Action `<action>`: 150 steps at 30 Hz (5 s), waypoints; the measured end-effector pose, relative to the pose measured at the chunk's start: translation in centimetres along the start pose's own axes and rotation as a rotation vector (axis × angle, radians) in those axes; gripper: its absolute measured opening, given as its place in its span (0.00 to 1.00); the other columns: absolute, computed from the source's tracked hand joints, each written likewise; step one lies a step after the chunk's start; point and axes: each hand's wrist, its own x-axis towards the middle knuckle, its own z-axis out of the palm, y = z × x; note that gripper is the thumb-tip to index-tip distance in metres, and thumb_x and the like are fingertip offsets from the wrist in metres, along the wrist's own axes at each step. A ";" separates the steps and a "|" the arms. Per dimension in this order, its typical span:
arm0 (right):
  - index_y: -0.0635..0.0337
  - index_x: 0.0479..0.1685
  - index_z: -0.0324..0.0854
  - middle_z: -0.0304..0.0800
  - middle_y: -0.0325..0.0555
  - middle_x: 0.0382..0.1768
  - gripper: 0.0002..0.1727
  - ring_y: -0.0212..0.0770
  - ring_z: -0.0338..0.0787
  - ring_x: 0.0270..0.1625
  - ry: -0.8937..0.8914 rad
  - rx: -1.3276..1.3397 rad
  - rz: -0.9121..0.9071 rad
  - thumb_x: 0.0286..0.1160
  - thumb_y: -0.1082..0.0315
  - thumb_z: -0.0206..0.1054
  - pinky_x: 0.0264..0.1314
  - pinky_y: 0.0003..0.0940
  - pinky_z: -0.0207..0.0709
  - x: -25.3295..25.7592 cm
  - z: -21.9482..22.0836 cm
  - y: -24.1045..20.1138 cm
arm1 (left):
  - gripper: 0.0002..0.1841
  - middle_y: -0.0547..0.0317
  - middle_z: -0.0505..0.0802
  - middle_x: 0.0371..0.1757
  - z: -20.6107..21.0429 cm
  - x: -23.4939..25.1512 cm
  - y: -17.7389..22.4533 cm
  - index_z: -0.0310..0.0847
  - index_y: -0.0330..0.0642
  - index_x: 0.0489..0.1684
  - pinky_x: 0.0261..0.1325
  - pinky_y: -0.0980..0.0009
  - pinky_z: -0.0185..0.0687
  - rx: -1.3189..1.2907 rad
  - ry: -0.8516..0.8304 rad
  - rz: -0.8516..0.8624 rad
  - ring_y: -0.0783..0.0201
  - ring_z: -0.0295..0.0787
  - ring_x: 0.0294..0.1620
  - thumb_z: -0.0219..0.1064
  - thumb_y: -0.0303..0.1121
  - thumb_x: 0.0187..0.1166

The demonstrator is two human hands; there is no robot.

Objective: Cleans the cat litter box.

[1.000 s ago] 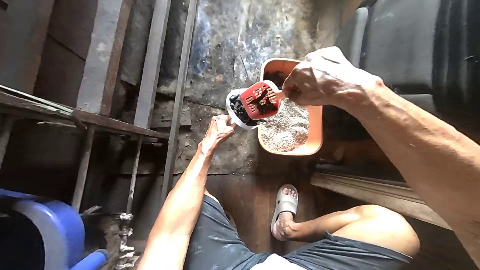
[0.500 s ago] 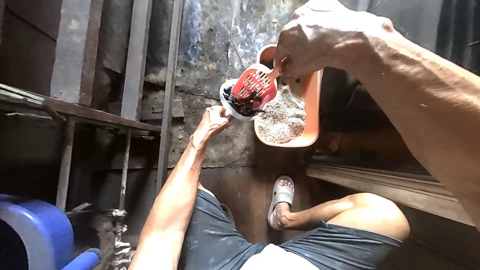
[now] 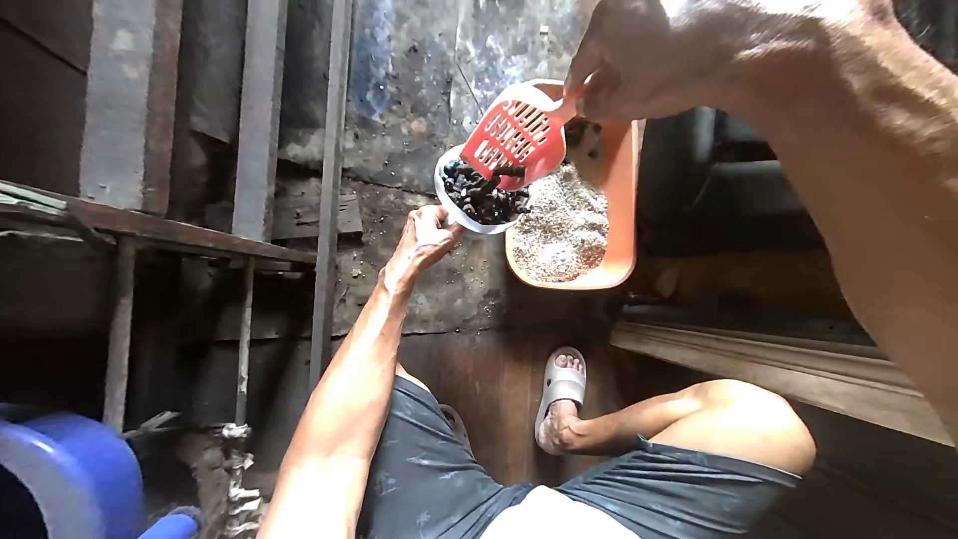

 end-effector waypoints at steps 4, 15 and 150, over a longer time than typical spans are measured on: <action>0.52 0.35 0.87 0.88 0.52 0.34 0.12 0.58 0.88 0.42 0.062 -0.102 0.043 0.78 0.57 0.62 0.40 0.66 0.72 -0.6 -0.2 -0.2 | 0.14 0.50 0.88 0.29 0.0 0.1 0.4 0.87 0.36 0.32 0.45 0.50 0.78 -0.033 0.032 -0.009 0.57 0.85 0.34 0.69 0.40 0.80; 0.49 0.33 0.87 0.89 0.51 0.34 0.13 0.61 0.89 0.48 0.140 -0.243 -0.028 0.78 0.56 0.61 0.48 0.68 0.73 -0.4 1.2 -2.1 | 0.15 0.48 0.91 0.33 0.1 -0.3 0.4 0.88 0.36 0.33 0.51 0.49 0.81 0.010 0.035 -0.005 0.54 0.89 0.39 0.71 0.41 0.80; 0.65 0.57 0.86 0.85 0.64 0.65 0.18 0.66 0.81 0.72 0.169 0.122 0.521 0.88 0.65 0.52 0.71 0.66 0.68 6.1 24.4 12.5 | 0.08 0.63 0.94 0.38 -4.3 -6.6 1.7 0.89 0.38 0.43 0.50 0.78 0.84 0.037 0.276 0.019 0.84 0.87 0.39 0.73 0.33 0.75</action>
